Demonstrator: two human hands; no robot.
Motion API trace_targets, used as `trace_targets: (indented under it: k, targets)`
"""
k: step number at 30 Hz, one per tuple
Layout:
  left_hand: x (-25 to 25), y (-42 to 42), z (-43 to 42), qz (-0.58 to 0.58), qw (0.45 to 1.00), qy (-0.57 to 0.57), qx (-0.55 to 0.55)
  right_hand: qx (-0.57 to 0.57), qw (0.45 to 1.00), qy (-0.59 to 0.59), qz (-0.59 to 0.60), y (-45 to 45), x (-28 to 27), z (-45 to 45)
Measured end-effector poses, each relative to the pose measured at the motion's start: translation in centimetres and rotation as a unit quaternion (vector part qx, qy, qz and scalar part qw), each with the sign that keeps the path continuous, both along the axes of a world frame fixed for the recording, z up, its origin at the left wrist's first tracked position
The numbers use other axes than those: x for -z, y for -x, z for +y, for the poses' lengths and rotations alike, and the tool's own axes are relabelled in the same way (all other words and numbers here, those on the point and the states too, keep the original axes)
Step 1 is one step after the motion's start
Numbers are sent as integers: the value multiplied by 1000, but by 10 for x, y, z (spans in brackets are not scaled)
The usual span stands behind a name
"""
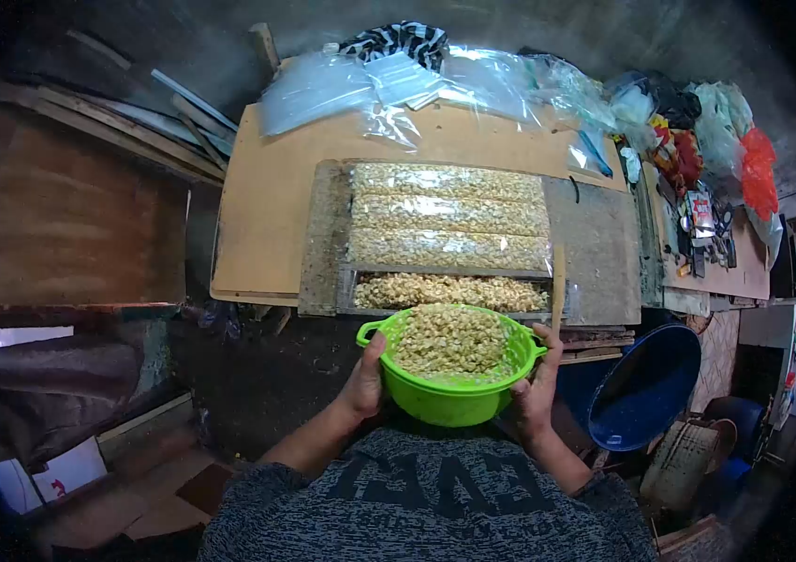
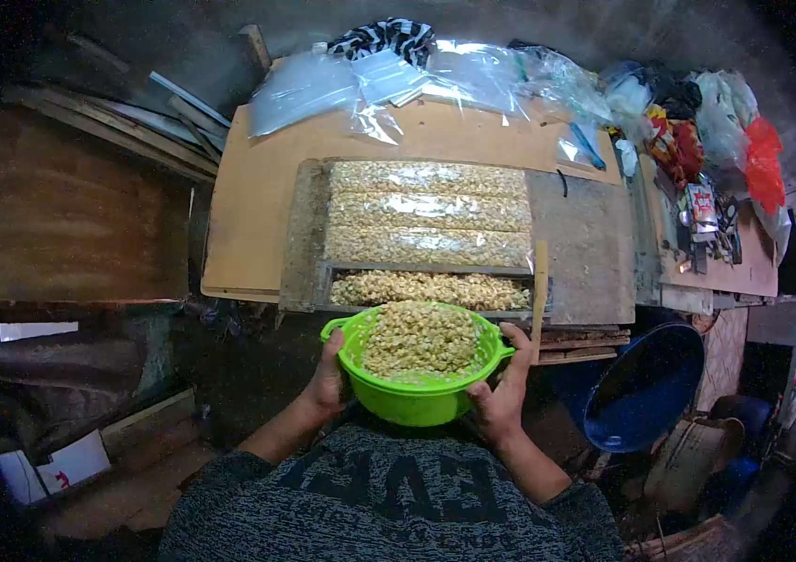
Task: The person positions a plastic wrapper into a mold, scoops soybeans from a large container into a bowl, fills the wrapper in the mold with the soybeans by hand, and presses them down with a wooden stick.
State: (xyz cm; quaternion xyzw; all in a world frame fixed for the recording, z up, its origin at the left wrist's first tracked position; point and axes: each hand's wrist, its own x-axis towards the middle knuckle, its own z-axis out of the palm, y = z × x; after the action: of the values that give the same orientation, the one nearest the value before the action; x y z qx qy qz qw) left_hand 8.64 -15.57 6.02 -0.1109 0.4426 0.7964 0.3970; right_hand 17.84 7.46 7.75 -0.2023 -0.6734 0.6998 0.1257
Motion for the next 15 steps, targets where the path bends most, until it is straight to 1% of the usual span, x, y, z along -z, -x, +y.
trace_targets:
  k: [1, 2, 5, 6, 9, 11, 13, 15]
  targets:
    - [-3, 1, -8, 2, 1000, -4, -20, -23, 1000, -2, -13, 3, 0, -6]
    - [-7, 2, -14, 7, 999, -21, -27, -41, 997, -63, -5, 3, 11, -6]
    - [-6, 0, -33, 21, 998, -4, -57, -73, 993, -90, -14, 15, 7, -21]
    - [-5, 0, -40, 17, 997, -7, -69, -77, 992, -102, 7, 18, 8, -25]
    - [-2, 3, -55, 8, 997, -8, -82, -90, 988, -122, 5, 26, 6, -37]
    - [-4, 6, -60, 0, 995, 7, -96, -102, 987, -126, -17, 34, -2, -44]
    - [-2, 7, -69, 13, 995, -20, -93, -98, 983, -151, 26, 35, 2, -49]
    - [9, 10, -75, 0, 996, -36, -80, -103, 985, -139, -3, 33, 2, -54]
